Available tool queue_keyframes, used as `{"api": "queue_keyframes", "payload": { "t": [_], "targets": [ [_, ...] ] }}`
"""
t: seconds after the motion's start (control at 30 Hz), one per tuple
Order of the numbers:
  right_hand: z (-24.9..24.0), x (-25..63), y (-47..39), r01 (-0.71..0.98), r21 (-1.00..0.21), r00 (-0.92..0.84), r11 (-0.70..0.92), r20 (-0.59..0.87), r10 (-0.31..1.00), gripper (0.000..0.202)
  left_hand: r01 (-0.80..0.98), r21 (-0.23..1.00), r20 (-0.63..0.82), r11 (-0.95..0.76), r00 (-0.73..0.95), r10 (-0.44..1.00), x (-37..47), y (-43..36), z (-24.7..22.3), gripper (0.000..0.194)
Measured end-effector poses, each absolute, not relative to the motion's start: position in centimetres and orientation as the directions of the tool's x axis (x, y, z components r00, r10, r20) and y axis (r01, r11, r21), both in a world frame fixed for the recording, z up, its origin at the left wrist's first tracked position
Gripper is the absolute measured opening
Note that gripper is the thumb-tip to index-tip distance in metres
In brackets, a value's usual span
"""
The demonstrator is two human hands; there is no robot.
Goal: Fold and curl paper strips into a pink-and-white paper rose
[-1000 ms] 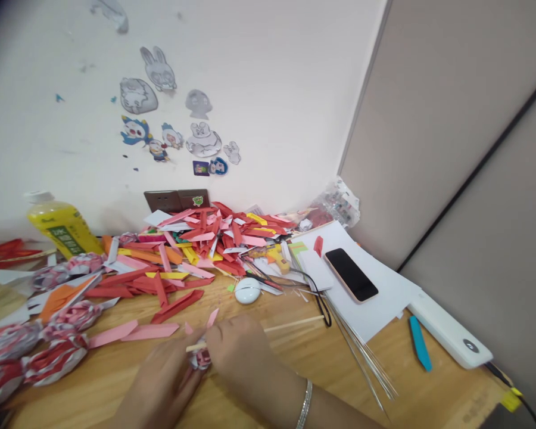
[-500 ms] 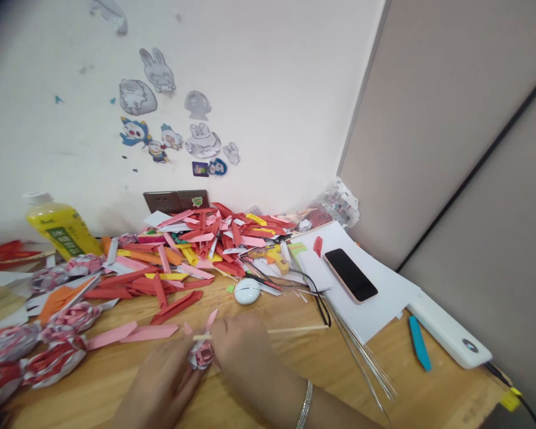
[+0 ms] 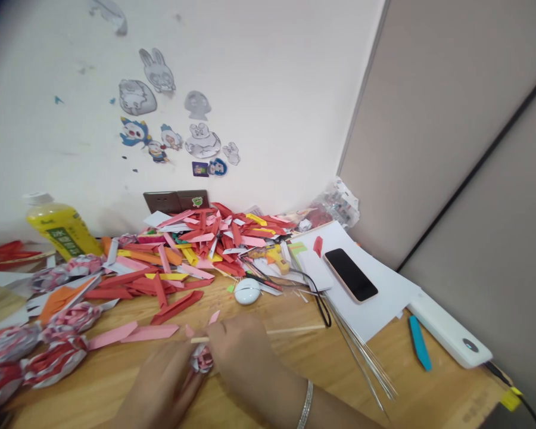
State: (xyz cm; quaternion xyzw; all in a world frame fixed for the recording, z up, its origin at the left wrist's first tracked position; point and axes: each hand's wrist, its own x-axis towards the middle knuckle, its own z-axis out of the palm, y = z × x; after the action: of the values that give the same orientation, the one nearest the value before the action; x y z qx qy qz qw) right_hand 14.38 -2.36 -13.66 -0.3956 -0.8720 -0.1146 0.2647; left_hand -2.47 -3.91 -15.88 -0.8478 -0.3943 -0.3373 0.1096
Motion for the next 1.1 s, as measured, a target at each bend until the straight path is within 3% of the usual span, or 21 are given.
{"api": "queue_keyframes", "payload": {
  "t": [0.63,1.1],
  "targets": [
    [-14.2,14.4,-2.4,0.753,0.057,-0.551,0.655,0.599,0.581,0.018,0.748,0.052,0.651,-0.662,0.477,0.59,-2.6,-4.0,-15.9,0.03],
    [-12.1,14.5,-3.0,0.767,-0.032,-0.569,0.641,0.429,0.702,0.002,0.753,0.028,0.662,-0.658,0.479,0.577,-2.7,-3.9,-15.8,0.023]
  ]
}}
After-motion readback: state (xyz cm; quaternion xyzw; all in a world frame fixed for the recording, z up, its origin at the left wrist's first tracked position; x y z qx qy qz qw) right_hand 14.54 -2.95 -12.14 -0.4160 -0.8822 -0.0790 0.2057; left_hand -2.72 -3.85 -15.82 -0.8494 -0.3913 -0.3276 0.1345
